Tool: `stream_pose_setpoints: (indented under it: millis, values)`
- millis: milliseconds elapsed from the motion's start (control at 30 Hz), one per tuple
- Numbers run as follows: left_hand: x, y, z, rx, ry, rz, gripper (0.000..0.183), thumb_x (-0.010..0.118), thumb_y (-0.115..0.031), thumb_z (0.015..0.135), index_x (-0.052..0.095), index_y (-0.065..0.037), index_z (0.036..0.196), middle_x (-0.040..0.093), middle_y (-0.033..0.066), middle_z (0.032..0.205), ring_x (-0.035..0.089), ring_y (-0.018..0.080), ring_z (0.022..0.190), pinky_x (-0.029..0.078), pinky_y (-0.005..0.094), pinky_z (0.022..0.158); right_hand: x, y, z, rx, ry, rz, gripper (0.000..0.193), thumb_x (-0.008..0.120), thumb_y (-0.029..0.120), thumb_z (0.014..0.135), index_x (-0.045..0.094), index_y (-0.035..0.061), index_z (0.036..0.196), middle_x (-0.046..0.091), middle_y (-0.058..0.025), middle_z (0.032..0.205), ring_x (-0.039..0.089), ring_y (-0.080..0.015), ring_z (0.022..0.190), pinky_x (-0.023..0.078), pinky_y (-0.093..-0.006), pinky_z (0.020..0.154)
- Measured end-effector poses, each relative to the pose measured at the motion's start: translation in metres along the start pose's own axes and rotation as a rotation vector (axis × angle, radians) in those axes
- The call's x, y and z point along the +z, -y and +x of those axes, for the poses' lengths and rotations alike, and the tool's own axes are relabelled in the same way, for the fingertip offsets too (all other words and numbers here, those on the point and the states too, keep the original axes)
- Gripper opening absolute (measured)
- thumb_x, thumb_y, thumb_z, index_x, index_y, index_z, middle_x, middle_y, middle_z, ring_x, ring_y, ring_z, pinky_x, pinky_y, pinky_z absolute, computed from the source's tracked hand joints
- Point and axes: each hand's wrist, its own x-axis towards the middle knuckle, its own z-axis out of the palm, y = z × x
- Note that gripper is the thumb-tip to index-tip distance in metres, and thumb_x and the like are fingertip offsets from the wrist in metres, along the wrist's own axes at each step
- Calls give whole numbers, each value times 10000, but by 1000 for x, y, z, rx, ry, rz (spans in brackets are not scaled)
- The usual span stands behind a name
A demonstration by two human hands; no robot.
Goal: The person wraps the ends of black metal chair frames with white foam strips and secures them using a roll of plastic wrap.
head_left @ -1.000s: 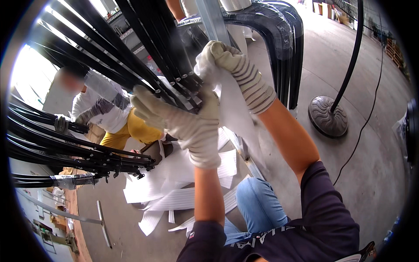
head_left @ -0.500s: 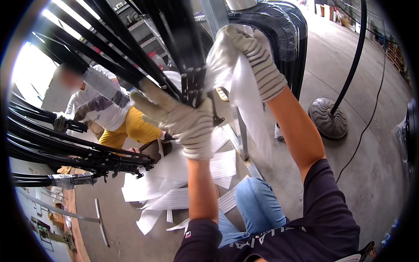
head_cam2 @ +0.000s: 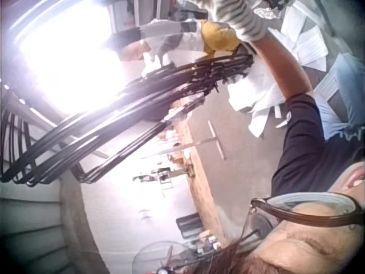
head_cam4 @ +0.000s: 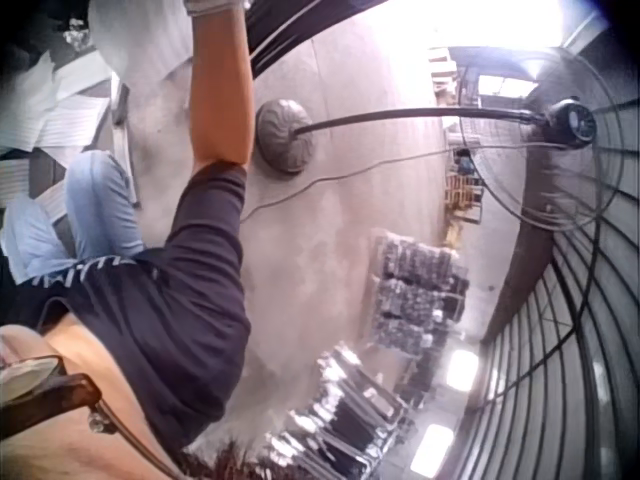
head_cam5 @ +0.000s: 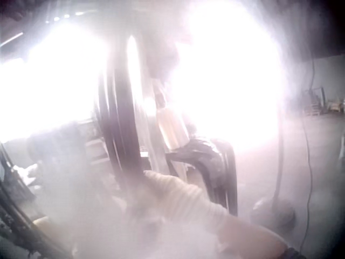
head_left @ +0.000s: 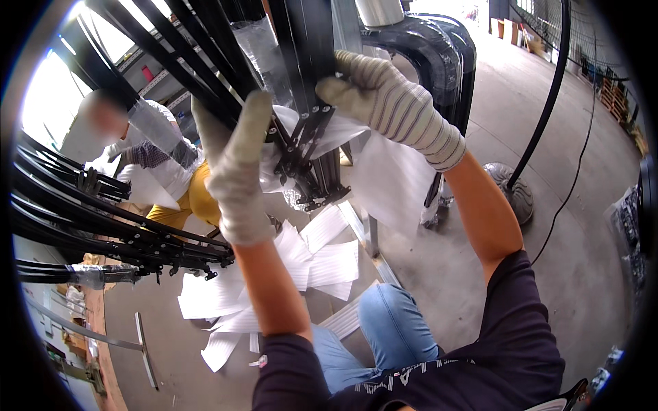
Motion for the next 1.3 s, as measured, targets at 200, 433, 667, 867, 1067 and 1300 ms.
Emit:
stream_pose_setpoints:
  millis: [200,433,667,867,1067,1300]
  values:
    - [29,14,50,-149,-179,-159,375,653,-261,683,493,16,878,578,88,890,585,165,714,501,240,696,12,33,14,143,96,-533,298,462,309,824,545,40,921,604,-132,819,582,-277,754,471,-341,682]
    - [37,-38,46,-369,-340,548,996,752,-378,452,176,56,1139,522,207,947,584,290,811,467,296,786,15,27,9,-18,390,-763,281,593,268,743,578,35,899,601,-119,840,597,-200,757,486,-283,651]
    - [23,-26,36,-378,-222,525,1012,736,-360,482,135,90,1161,439,259,1044,492,338,980,366,342,912,14,48,9,366,450,-718,334,595,346,762,599,104,993,621,-42,892,576,-117,857,444,-244,797]
    - [36,-13,35,-114,-290,573,1034,737,-364,493,110,90,1178,403,263,1080,450,341,1016,327,345,933,-9,-18,2,242,21,-378,169,644,250,702,661,92,761,608,-23,633,559,-135,604,454,-265,642]
    - [33,-3,32,34,-311,622,1057,738,-368,503,84,90,1195,367,266,1116,409,345,1052,288,348,954,-4,-19,4,460,18,117,103,703,97,668,645,44,735,618,-13,704,539,-58,642,453,-195,613]
    - [31,0,48,116,-313,642,1084,739,-373,515,54,90,1216,326,271,1158,360,349,1094,242,352,979,16,-35,18,511,75,1,200,674,294,714,647,101,760,553,32,600,505,-63,579,430,-223,570]
